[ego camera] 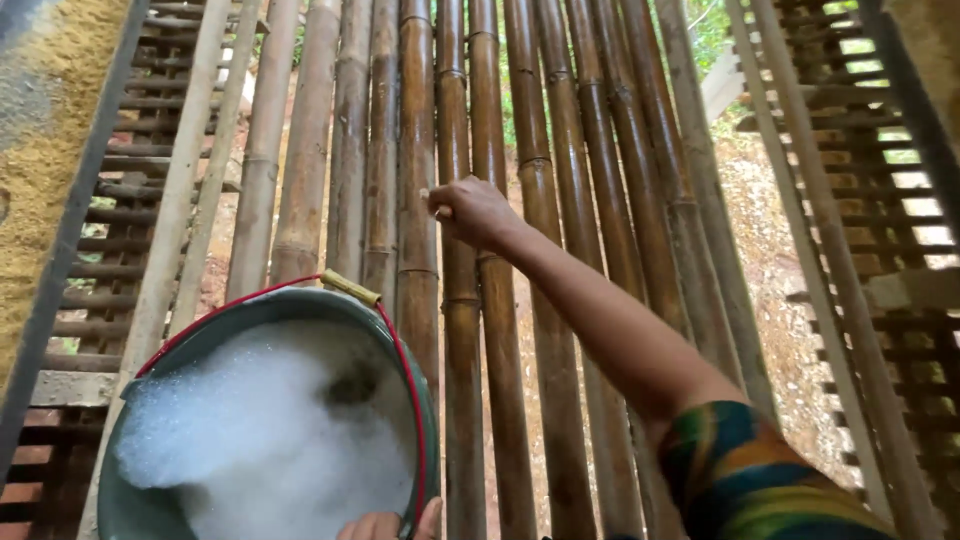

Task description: Scrubbing bamboo slats with a brush and soapy water to clean them.

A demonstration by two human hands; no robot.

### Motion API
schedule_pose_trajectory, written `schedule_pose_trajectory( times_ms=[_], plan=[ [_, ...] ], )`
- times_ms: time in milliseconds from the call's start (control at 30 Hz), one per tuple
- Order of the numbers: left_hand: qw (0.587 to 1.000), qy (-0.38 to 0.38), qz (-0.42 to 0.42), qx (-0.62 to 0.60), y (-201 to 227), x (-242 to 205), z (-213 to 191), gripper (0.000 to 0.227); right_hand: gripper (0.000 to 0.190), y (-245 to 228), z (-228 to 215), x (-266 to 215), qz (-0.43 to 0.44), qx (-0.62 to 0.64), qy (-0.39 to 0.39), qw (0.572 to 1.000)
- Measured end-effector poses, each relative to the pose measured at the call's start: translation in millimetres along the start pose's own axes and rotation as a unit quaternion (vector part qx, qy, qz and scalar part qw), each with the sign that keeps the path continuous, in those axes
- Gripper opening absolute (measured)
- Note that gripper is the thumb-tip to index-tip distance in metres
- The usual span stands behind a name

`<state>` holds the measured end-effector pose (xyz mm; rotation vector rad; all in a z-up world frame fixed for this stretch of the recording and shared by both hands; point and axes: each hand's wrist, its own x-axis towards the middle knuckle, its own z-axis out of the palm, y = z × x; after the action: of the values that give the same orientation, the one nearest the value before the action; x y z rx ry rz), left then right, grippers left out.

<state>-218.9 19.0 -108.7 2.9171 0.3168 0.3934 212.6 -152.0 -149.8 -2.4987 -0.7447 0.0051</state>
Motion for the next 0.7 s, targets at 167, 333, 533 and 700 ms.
schedule_pose_trajectory(
  times_ms=[167, 333, 533, 700],
  plan=[
    [1.000, -0.013, 0.027, 0.000, -5, 12, 12, 0.064, 0.011, 38, 63, 14, -0.019, 0.020, 0.052, 0.998],
    [0.999, -0.033, 0.044, -0.001, -10, 4, 7, 0.062, 0.009, 19, 99, -12, -0.089, 0.067, 0.067, 0.991],
    [0.992, -0.035, 0.118, -0.019, 3, 30, -25, 0.057, 0.015, -45, 74, -105, -0.180, 0.010, -0.119, 0.976],
    [0.996, -0.050, 0.070, 0.001, 15, 36, -41, 0.058, 0.017, -91, 21, -134, -0.197, 0.145, -0.219, 0.945]
  ],
)
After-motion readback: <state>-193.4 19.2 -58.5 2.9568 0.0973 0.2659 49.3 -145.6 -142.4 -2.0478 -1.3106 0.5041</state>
